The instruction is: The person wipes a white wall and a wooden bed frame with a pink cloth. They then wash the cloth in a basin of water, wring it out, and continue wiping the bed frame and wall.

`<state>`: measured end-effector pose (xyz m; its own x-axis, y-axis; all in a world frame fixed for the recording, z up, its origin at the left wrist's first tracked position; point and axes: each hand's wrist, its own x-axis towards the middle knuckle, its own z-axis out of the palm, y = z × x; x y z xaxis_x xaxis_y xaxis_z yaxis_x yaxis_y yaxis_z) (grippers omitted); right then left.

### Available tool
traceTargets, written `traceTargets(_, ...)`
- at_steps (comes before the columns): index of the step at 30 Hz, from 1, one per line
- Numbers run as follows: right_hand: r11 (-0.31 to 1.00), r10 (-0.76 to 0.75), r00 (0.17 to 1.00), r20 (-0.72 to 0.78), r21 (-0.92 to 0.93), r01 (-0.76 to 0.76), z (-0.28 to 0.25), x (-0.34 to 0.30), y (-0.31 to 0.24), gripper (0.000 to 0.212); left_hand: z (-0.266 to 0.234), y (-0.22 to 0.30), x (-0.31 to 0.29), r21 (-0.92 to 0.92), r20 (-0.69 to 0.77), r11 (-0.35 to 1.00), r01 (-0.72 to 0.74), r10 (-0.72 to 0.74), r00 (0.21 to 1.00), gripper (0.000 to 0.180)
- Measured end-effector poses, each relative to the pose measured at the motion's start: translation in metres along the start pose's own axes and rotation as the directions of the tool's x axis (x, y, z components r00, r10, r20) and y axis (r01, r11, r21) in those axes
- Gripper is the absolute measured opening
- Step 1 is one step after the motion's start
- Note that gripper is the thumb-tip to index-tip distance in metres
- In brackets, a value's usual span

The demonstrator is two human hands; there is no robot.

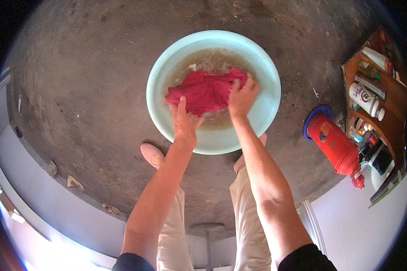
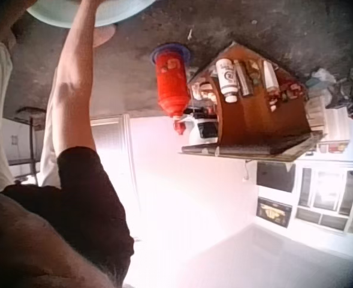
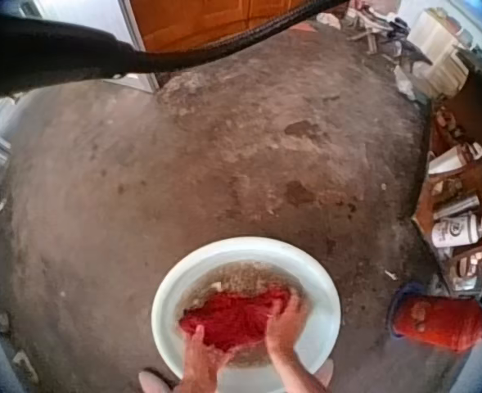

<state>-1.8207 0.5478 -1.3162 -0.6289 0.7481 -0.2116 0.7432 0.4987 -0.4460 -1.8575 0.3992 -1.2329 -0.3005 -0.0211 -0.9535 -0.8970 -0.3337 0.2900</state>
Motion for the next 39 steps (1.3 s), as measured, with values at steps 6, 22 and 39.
traceTargets(6, 0.986, -0.141, 0.934, 0.329, -0.039, 0.163, 0.005, -0.005, 0.004, 0.067, -0.013, 0.002, 0.014, 0.078, -0.040, 0.993, 0.090, -0.087, 0.995, 0.082)
traceTargets(22, 0.864, -0.426, 0.882, 0.202, 0.379, 0.331, -0.081, -0.067, -0.101, 0.037, -0.007, -0.046, 0.046, -0.497, 0.726, 0.808, 0.317, 0.187, 0.661, 0.047)
traceTargets(39, 0.979, 0.202, 0.948, 0.248, -0.026, -0.202, 0.002, -0.015, -0.014, 0.067, -0.012, -0.004, 0.005, 0.000, -0.071, 0.989, 0.150, -0.149, 0.986, 0.092)
